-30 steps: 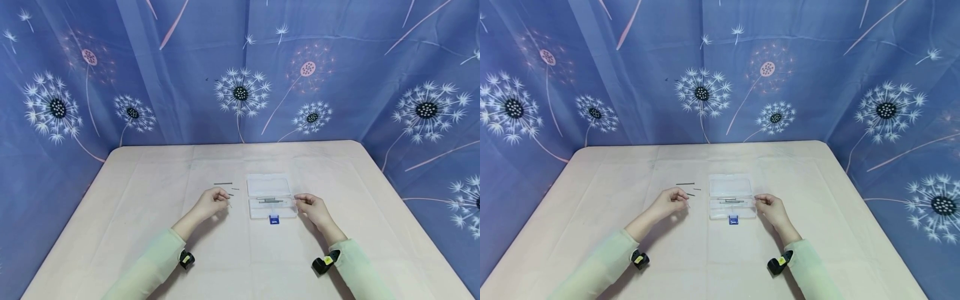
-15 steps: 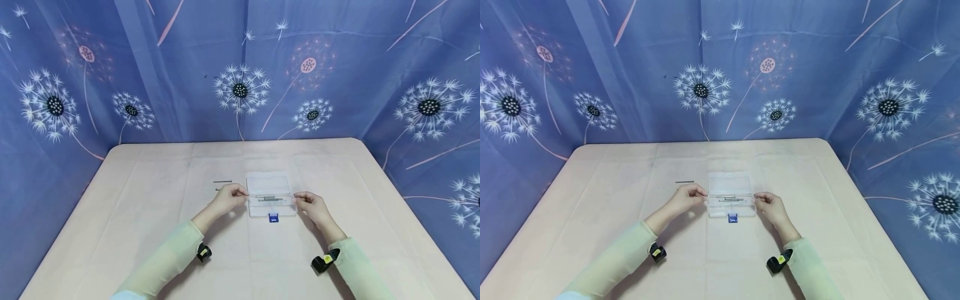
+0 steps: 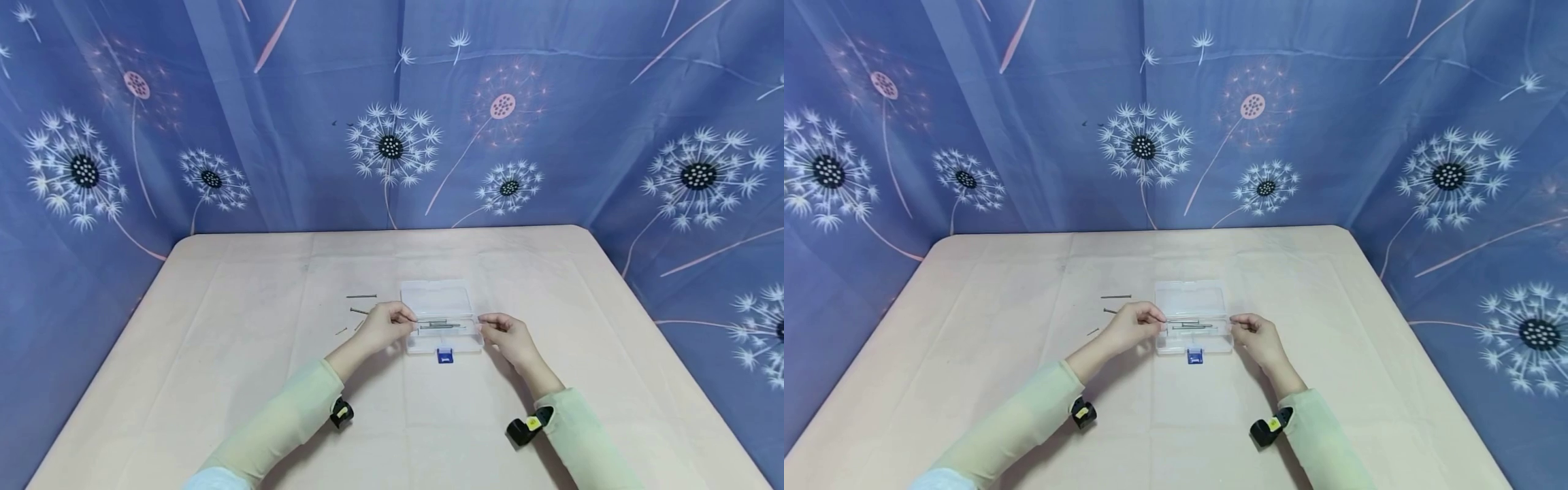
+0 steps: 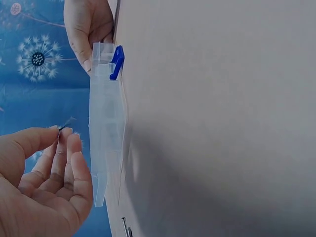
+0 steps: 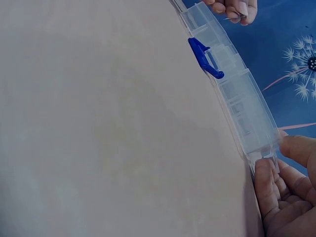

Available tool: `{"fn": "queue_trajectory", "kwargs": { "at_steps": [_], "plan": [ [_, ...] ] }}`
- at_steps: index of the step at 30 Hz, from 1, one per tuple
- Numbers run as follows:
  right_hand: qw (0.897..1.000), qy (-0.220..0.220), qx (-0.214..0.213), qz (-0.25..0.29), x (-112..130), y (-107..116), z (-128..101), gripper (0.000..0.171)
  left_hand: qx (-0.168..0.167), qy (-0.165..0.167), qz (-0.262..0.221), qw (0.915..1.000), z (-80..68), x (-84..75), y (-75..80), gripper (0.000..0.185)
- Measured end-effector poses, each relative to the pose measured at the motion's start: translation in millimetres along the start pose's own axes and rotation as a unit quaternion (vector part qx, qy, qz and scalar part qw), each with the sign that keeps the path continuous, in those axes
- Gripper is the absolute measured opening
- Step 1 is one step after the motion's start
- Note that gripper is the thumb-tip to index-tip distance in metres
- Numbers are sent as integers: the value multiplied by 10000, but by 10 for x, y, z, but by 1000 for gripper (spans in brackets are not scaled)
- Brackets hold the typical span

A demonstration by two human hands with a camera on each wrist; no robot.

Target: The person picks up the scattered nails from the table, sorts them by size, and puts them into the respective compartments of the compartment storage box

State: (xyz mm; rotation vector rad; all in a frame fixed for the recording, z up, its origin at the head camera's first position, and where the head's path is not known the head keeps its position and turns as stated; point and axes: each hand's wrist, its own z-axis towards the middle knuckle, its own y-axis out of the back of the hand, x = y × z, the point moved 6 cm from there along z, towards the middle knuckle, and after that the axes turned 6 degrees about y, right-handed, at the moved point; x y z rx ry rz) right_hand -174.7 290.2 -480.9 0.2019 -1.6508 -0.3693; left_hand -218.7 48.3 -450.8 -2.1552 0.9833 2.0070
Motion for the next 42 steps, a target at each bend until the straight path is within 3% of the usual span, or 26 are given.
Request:
{"fn": "queue_trajectory", "kwargs": {
  "at_steps": [6, 11, 17, 23, 32, 42],
  "plan": [
    [10000, 24, -22, 18, 6, -8, 4, 33, 32, 27, -50, 10000, 3, 6, 8, 12],
    [10000, 30, -15, -6, 11, -5, 1, 34, -161, -132, 30, 9998, -6, -9, 90, 10],
    [10000, 23, -10, -16, 15, -1, 1, 35, -571, -559, 202, 9966, -62, -68, 309, 8],
    [10000, 17, 16, -74, 17, -9, -6, 35, -934, -572, 324, 9935, -157, -76, 594, 9],
    [10000, -15, 12, -56, 6, -7, -3, 36, -1307, -434, 294, 9900, -284, 40, 936, 11],
    [9999, -29, 24, -104, 8, -20, -4, 36, -1180, -556, 607, 9896, -358, 246, 1035, 13]
  ]
}}
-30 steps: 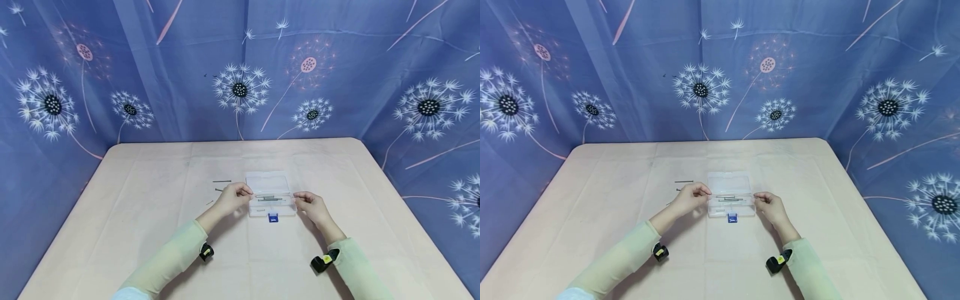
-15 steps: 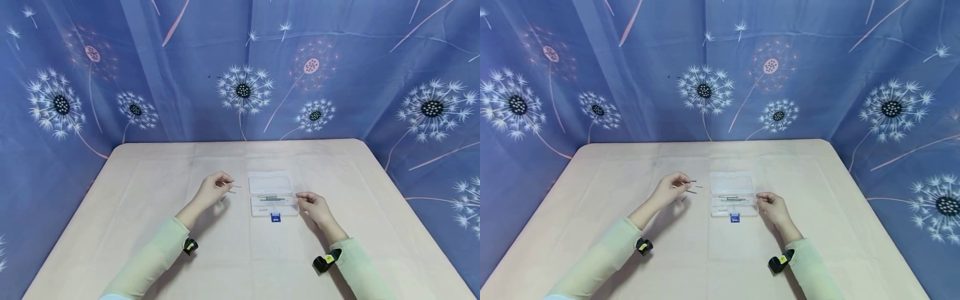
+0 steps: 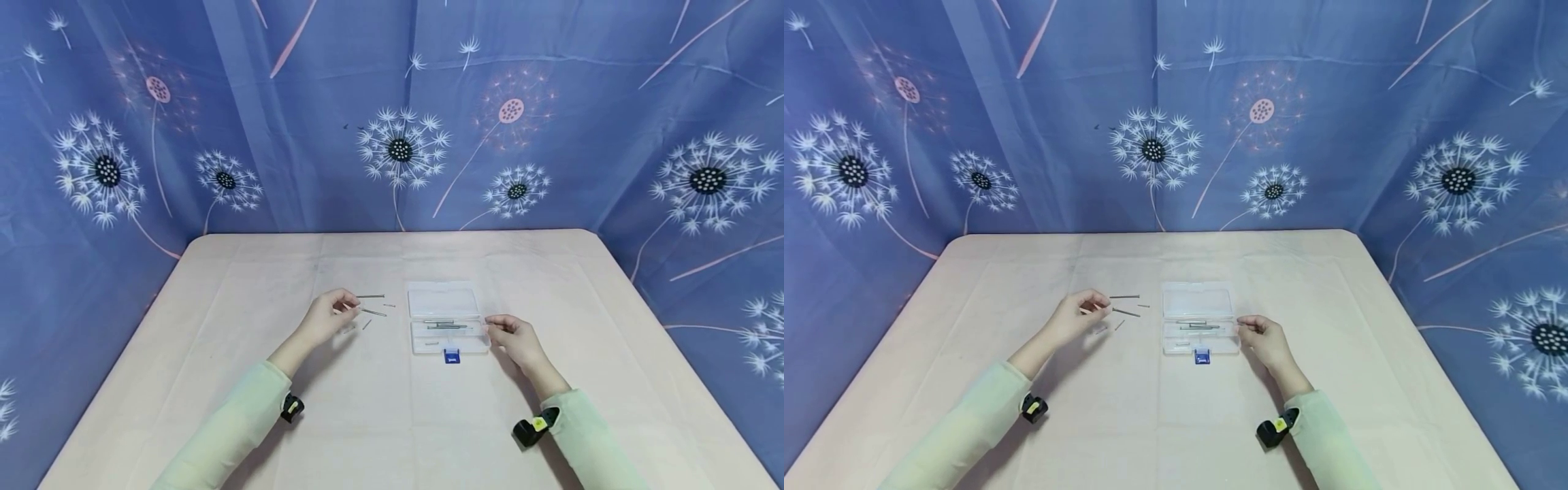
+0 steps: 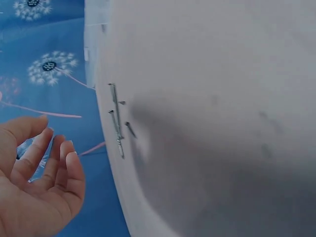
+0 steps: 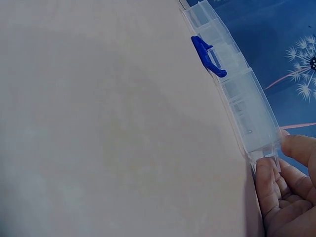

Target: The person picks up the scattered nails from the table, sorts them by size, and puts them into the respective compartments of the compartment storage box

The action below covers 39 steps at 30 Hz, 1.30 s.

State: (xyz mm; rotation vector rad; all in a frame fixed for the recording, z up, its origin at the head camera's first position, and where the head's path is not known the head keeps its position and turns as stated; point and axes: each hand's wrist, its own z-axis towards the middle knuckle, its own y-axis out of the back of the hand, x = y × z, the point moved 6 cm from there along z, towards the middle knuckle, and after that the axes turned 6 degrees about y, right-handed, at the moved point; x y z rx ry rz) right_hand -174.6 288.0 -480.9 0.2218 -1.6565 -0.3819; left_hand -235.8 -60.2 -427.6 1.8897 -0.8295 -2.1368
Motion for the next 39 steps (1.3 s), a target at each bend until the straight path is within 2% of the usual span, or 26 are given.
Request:
{"fn": "queue_trajectory", "kwargs": {
  "at_steps": [6, 16, 23, 33, 39],
  "plan": [
    [10000, -32, 6, -67, -6, 2, 4, 36, 45, -19, 267, 9996, -28, 97, -8, 11],
    [10000, -27, 3, -72, 10, 5, -3, 37, 422, 94, 953, 9945, -66, 255, -87, 12],
    [9999, -49, -41, -99, 3, -1, -3, 35, 533, 255, 1299, 9898, -46, 303, -115, 7],
    [10000, -37, 23, -78, 8, -5, -2, 36, 448, 180, 1672, 9847, -37, 302, -107, 9],
    [10000, -13, 40, -33, 4, -1, 2, 37, 532, 166, 2175, 9745, -30, 279, -157, 10]
  ]
}}
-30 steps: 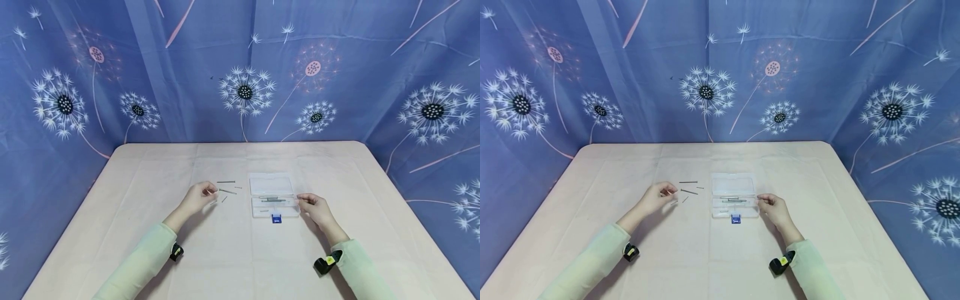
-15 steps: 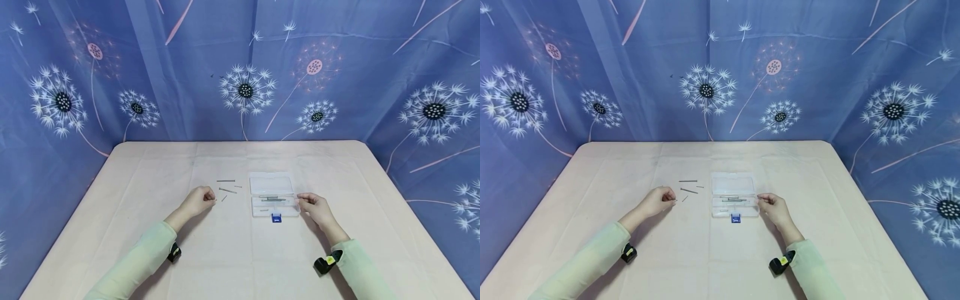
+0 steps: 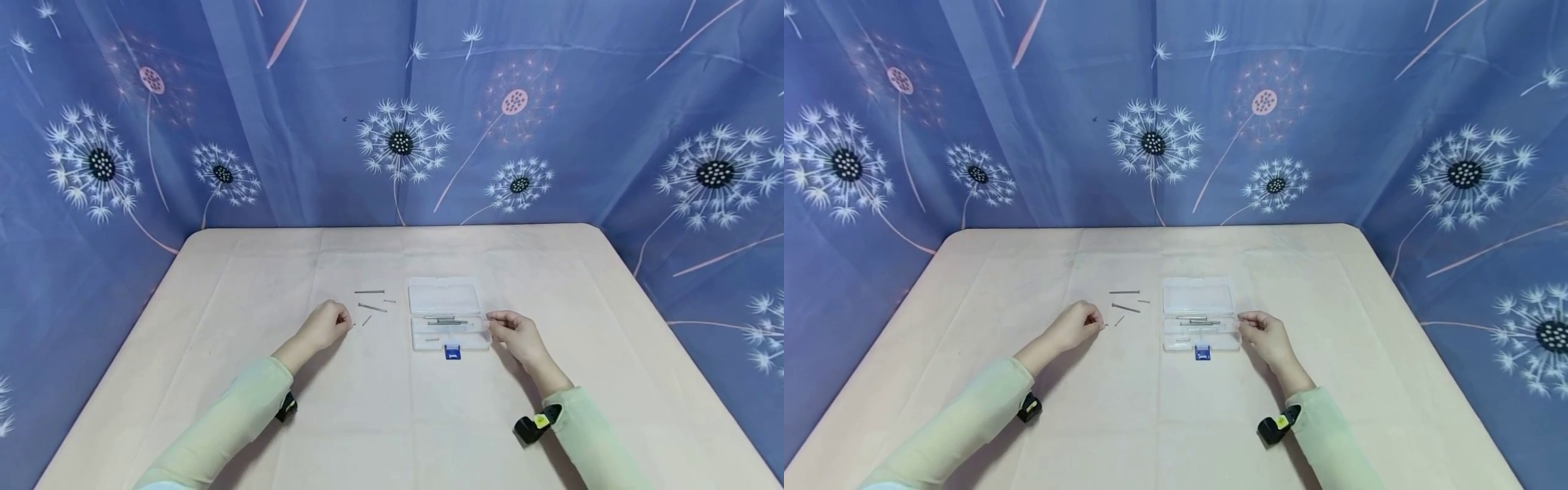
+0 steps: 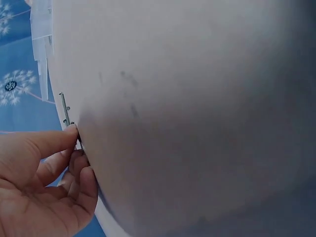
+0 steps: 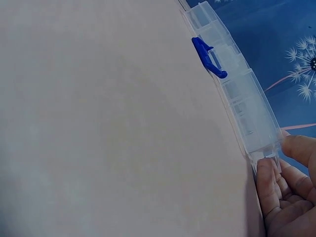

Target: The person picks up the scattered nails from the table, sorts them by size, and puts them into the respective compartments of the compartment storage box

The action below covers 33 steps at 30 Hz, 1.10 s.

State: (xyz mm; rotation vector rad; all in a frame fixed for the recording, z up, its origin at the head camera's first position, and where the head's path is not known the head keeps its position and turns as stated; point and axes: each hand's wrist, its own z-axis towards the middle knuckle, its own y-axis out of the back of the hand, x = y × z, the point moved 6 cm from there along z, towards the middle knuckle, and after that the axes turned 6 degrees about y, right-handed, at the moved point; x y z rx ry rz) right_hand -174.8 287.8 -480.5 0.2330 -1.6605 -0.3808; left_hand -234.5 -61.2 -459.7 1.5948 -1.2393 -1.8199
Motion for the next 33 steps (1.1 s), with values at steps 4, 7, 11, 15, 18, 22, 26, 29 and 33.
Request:
{"fn": "queue_trajectory", "kwargs": {
  "at_steps": [4, 7, 11, 15, 18, 22, 26, 29, 33],
  "plan": [
    [10000, 20, 9, 0, -6, 2, 10, 37, 120, -22, 325, 9994, -6, -40, -9, 10],
    [10000, 21, 3, -29, -15, 8, 9, 36, 228, 2, 491, 9985, -15, -51, -33, 10],
    [10000, 17, -49, -39, -23, 22, -1, 35, 330, -75, 533, 9980, -19, -54, -63, 11],
    [10000, 50, -53, -33, -9, 20, -1, 35, 241, -75, 202, 9995, -17, -41, -42, 9],
    [10000, 70, -37, 2, 4, 17, 5, 35, 188, -45, -129, 9997, -12, -38, -18, 8],
    [9999, 91, -10, 54, 10, 23, 10, 36, 116, -109, -603, 9981, -11, -64, 9, 6],
    [9998, 166, 52, 60, 1, 19, 18, 35, 40, -126, -1191, 9928, -12, -83, 12, 4],
    [9998, 182, 70, 65, -5, 16, 20, 34, 36, -93, -1659, 9861, -7, -105, -6, 6],
    [9999, 152, 56, 44, -6, 20, 18, 34, 37, -163, -2017, 9793, -3, -193, -26, 13]
  ]
}}
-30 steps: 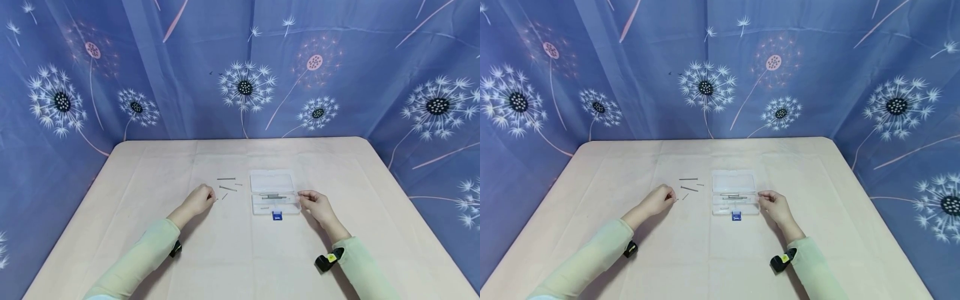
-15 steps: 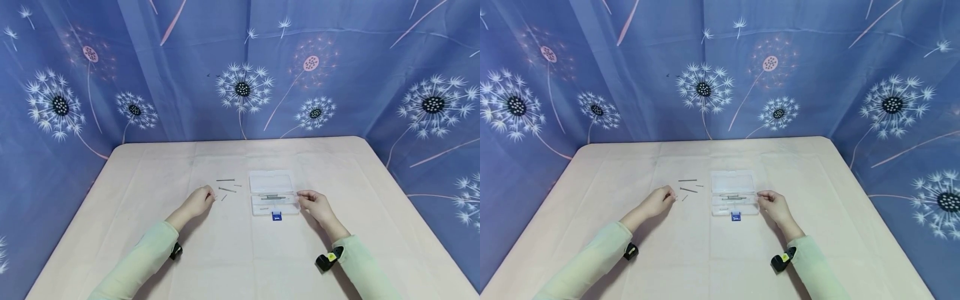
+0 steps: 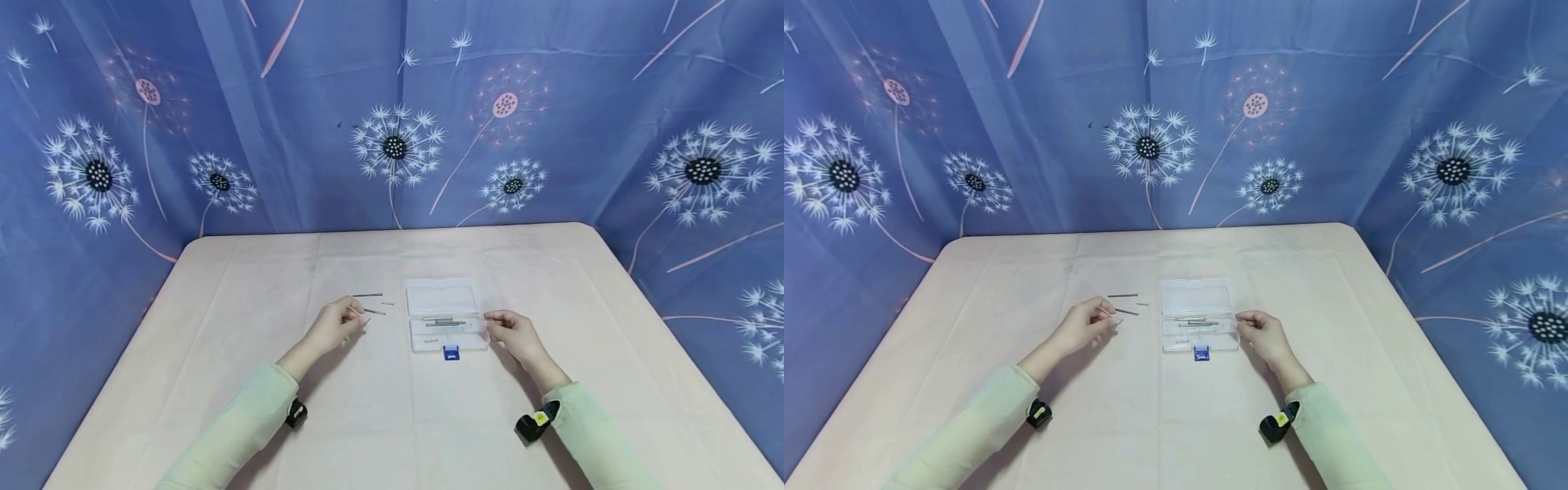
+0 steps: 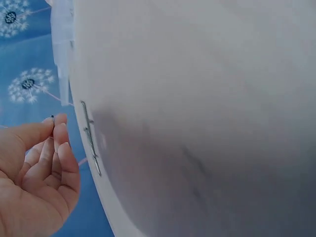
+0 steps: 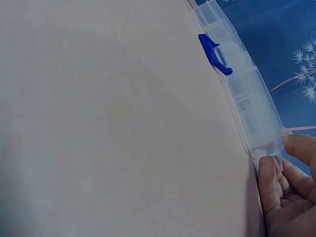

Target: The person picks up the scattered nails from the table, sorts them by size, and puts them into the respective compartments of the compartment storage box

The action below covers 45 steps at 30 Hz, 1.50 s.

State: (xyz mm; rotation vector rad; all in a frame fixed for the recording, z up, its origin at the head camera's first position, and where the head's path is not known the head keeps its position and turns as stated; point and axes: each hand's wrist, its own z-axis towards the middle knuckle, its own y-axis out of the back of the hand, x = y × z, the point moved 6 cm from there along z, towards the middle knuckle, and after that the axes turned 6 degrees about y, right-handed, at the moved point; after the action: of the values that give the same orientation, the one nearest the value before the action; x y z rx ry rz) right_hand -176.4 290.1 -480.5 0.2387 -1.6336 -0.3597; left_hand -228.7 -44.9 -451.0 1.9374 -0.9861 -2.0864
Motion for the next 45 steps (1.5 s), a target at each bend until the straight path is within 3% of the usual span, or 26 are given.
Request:
{"fn": "queue_trajectory", "kwargs": {
  "at_steps": [8, 15, 22, 34, 45],
  "plan": [
    [10000, -27, -27, -8, 11, 2, -13, 35, -131, -157, -71, 9998, 26, -218, -119, 12],
    [10000, -27, -35, -19, 0, -4, -6, 35, -5, -13, -296, 9996, 62, -383, -275, 13],
    [10000, 7, -23, 71, 7, -12, -18, 34, 121, -145, -277, 9994, 107, -530, -473, 10],
    [10000, -29, -44, -28, -24, -9, -26, 34, 376, -463, 187, 9980, 169, -688, -766, 8],
    [10000, 82, -50, -6, 3, 5, -11, 34, 357, -460, 493, 9971, 186, -752, -871, 7]
  ]
}}
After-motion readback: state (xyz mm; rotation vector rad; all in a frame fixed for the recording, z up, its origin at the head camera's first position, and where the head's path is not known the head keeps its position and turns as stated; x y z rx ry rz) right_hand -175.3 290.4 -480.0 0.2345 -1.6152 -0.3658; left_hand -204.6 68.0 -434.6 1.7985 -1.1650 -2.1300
